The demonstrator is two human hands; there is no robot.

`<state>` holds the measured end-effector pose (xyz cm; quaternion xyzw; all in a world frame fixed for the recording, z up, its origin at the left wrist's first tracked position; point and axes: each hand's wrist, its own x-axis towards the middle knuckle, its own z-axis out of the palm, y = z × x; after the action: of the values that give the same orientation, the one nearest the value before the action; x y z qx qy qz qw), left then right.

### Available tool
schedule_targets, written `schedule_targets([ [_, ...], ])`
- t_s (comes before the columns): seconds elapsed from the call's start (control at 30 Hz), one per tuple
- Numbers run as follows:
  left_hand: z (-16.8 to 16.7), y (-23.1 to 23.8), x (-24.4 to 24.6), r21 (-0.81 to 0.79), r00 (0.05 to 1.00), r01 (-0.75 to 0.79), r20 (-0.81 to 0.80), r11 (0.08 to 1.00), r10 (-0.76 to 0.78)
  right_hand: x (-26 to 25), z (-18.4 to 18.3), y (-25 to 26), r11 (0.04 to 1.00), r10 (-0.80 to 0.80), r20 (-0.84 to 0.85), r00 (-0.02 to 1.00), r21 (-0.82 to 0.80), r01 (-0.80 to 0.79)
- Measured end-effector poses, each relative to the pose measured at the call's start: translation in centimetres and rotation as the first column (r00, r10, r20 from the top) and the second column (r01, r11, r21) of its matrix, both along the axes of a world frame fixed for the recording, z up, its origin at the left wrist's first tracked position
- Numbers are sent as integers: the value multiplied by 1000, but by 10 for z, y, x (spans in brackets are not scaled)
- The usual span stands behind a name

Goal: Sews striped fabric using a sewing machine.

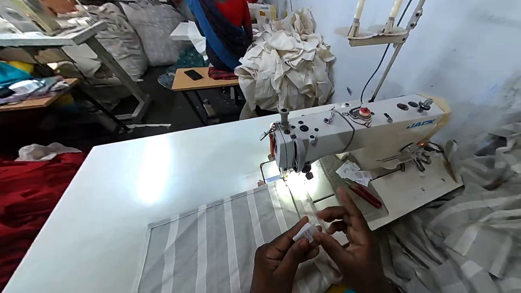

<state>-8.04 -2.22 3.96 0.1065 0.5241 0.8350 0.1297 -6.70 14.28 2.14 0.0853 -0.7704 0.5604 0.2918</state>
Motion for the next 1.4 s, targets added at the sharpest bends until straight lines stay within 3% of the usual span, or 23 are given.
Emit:
schedule_targets([
  [0.13,-4,2,1,-112,993,-17,-122,994,4,-3,9,4,994,97,48,994,-45,-95],
  [0.23,-12,1,-2,-224,946,-169,-309,960,95,-4,13,3,989,104,38,994,-107,-99],
  [0.3,-11,1,-3,-202,934,-212,-330,956,138,-3,13,1,981,123,49,991,-160,-113],
  [0.43,-5,1,-4,-149,954,-170,-273,974,125,-2,14,-2,963,151,71,986,-236,-130],
  [0.53,3,0,-4,-124,984,-134,-134,983,117,-1,18,0,929,224,103,969,-323,-180],
  [0.77,5,-6,-8,-17,996,34,82,999,-32,3,25,3,850,345,140,928,-466,-246],
  [1.4,3,-4,-11,-160,995,-88,-60,983,80,-5,24,3,859,309,230,923,-484,-167],
])
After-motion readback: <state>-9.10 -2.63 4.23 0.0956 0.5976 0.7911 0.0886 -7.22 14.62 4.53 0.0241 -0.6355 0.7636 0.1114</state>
